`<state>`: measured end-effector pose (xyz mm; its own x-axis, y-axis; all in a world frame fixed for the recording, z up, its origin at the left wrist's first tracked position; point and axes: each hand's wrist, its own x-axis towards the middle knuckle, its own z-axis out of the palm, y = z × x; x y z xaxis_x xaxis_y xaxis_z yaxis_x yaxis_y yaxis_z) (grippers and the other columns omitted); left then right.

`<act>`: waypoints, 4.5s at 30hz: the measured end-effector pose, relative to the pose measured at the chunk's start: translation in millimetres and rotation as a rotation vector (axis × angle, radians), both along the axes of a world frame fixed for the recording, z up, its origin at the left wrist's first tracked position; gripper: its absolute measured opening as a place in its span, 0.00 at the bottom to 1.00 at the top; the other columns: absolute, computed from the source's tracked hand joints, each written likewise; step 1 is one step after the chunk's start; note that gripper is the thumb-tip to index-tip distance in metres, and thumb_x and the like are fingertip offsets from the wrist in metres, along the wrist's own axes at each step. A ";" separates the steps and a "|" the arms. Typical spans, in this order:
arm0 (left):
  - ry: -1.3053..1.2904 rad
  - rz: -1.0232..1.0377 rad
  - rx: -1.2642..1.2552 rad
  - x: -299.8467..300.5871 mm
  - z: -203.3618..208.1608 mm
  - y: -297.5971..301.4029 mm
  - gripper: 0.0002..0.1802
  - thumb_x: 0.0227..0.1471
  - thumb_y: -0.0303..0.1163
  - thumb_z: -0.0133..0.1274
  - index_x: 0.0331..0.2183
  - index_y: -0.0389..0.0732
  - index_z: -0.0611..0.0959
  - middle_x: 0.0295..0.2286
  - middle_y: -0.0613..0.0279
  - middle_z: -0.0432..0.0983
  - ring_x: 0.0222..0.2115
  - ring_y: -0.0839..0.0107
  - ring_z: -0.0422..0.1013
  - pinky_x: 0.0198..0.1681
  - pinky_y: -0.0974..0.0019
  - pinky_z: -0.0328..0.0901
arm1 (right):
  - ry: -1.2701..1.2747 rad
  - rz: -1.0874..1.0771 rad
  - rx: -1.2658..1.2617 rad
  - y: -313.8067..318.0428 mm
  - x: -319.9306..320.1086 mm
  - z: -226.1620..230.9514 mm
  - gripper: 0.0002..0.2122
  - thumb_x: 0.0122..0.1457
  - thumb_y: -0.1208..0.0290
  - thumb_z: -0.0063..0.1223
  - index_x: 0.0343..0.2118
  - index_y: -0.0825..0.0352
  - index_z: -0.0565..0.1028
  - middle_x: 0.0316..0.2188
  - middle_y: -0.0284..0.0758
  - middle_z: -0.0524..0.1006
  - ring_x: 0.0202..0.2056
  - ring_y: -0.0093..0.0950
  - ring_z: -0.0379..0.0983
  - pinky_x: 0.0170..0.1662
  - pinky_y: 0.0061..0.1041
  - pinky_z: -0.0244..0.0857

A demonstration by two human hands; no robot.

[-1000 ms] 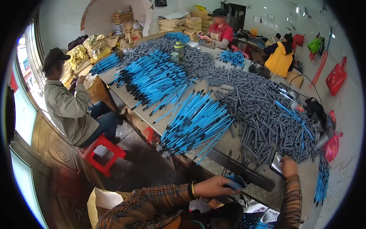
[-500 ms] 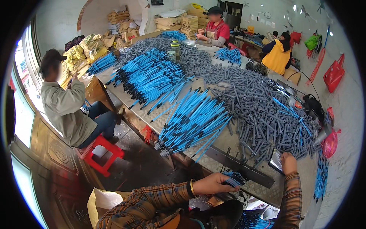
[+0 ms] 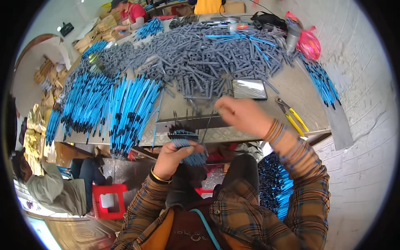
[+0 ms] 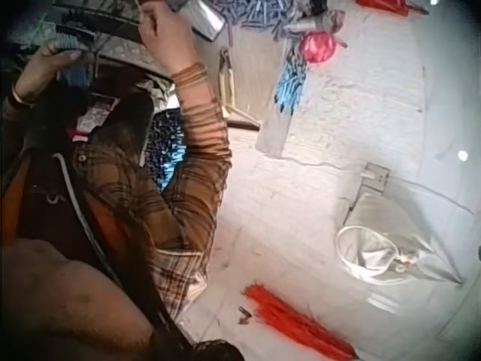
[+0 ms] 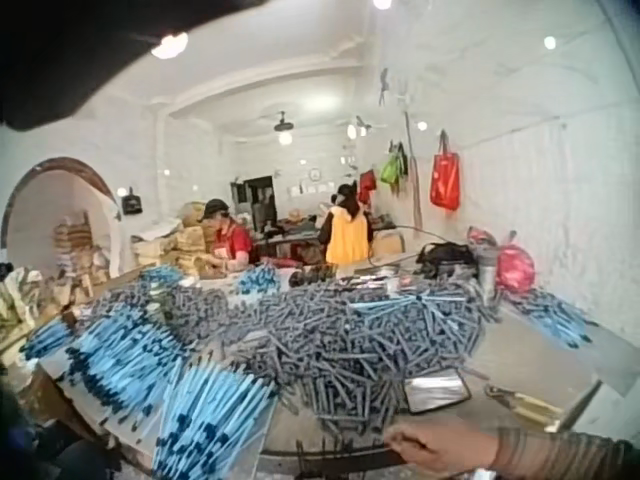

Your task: The person bundles blue plastic strips and secures them with metal clips using pliers.

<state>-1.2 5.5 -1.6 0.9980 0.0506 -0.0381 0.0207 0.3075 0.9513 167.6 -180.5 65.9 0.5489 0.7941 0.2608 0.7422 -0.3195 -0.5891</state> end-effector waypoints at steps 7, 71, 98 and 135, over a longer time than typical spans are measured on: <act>-0.014 0.029 0.051 -0.9 4.7 -9.0 0.09 0.51 0.25 0.47 0.35 0.34 0.77 0.33 0.53 0.76 0.36 0.66 0.72 0.43 0.64 0.64 | -0.081 0.250 0.158 -13.9 -29.6 -3.5 0.11 0.53 0.71 0.47 0.39 0.60 0.74 0.19 0.39 0.73 0.21 0.36 0.71 0.25 0.29 0.63; -0.028 -0.073 0.100 -6.0 -0.3 0.0 0.10 0.51 0.24 0.49 0.37 0.34 0.78 0.34 0.61 0.76 0.37 0.75 0.70 0.42 0.72 0.63 | -0.043 0.318 -0.032 12.1 -43.4 8.6 0.14 0.55 0.70 0.46 0.46 0.61 0.70 0.25 0.42 0.75 0.25 0.39 0.72 0.27 0.29 0.65; -0.048 -0.145 0.130 -7.7 -0.4 2.9 0.11 0.50 0.20 0.48 0.38 0.35 0.78 0.34 0.65 0.75 0.37 0.77 0.69 0.42 0.73 0.63 | 0.248 0.270 0.320 24.5 -65.0 -24.1 0.11 0.55 0.72 0.47 0.41 0.67 0.71 0.31 0.40 0.75 0.32 0.32 0.74 0.34 0.23 0.65; -0.024 -0.238 0.177 -5.0 -0.2 5.9 0.11 0.50 0.21 0.49 0.38 0.35 0.78 0.35 0.64 0.76 0.38 0.78 0.68 0.43 0.73 0.61 | 0.367 0.609 0.052 22.0 -27.8 -2.3 0.16 0.55 0.70 0.49 0.47 0.61 0.71 0.23 0.37 0.69 0.26 0.31 0.67 0.32 0.24 0.61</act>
